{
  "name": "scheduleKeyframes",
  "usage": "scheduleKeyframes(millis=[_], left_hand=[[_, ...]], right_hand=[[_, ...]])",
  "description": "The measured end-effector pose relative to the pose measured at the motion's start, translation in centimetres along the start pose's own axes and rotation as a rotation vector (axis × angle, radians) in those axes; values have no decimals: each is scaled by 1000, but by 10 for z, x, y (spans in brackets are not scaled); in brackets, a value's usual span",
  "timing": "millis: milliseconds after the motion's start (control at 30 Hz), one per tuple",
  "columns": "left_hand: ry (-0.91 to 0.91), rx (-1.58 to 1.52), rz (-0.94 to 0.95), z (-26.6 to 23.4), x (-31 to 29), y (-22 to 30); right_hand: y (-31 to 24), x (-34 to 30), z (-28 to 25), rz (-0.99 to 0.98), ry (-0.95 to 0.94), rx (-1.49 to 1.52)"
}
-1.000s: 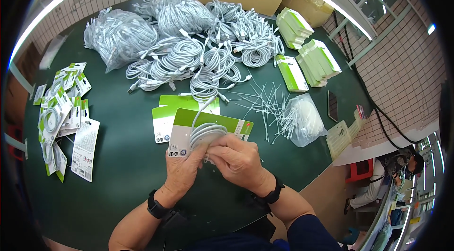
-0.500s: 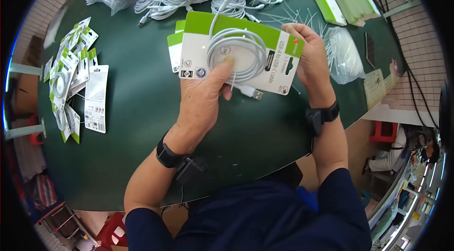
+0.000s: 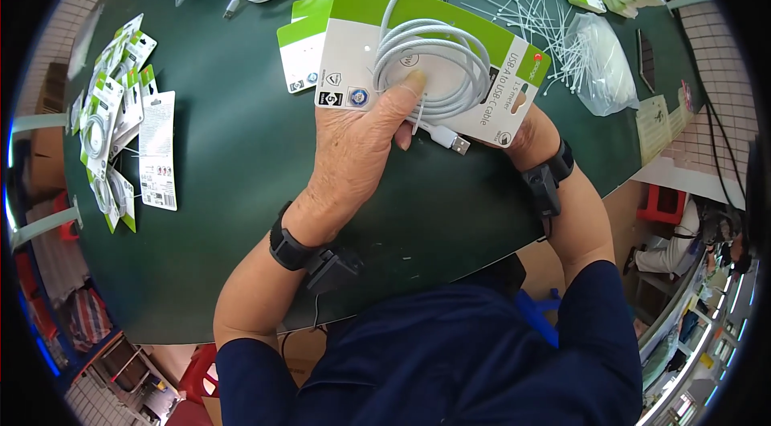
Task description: The person packages a USB cable by placing it onto a cardboard backing and threading a plastic tie through the holes to secure it. After pulling the tie tight, the person sets the finished package aside and repeats the process with another cable.
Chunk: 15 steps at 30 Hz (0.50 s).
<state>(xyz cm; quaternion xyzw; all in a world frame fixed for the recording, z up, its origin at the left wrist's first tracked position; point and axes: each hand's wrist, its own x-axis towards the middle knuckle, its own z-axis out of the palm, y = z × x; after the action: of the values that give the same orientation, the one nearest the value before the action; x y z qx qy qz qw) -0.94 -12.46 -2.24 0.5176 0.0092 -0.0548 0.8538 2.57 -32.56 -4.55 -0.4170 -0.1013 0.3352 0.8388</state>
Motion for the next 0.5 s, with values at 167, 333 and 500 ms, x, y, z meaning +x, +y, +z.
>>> scheduleKeyframes(millis=[167,333,500], left_hand=[[-34,15,-4,-3,0,-2],[-42,15,-3,-7,1,-2],[-48,35,-27,-6,0,-3]], right_hand=[[10,-12,-3,-74,124,27],[23,-11,-29,63,277,61],[22,-8,-34,71,276,-51]])
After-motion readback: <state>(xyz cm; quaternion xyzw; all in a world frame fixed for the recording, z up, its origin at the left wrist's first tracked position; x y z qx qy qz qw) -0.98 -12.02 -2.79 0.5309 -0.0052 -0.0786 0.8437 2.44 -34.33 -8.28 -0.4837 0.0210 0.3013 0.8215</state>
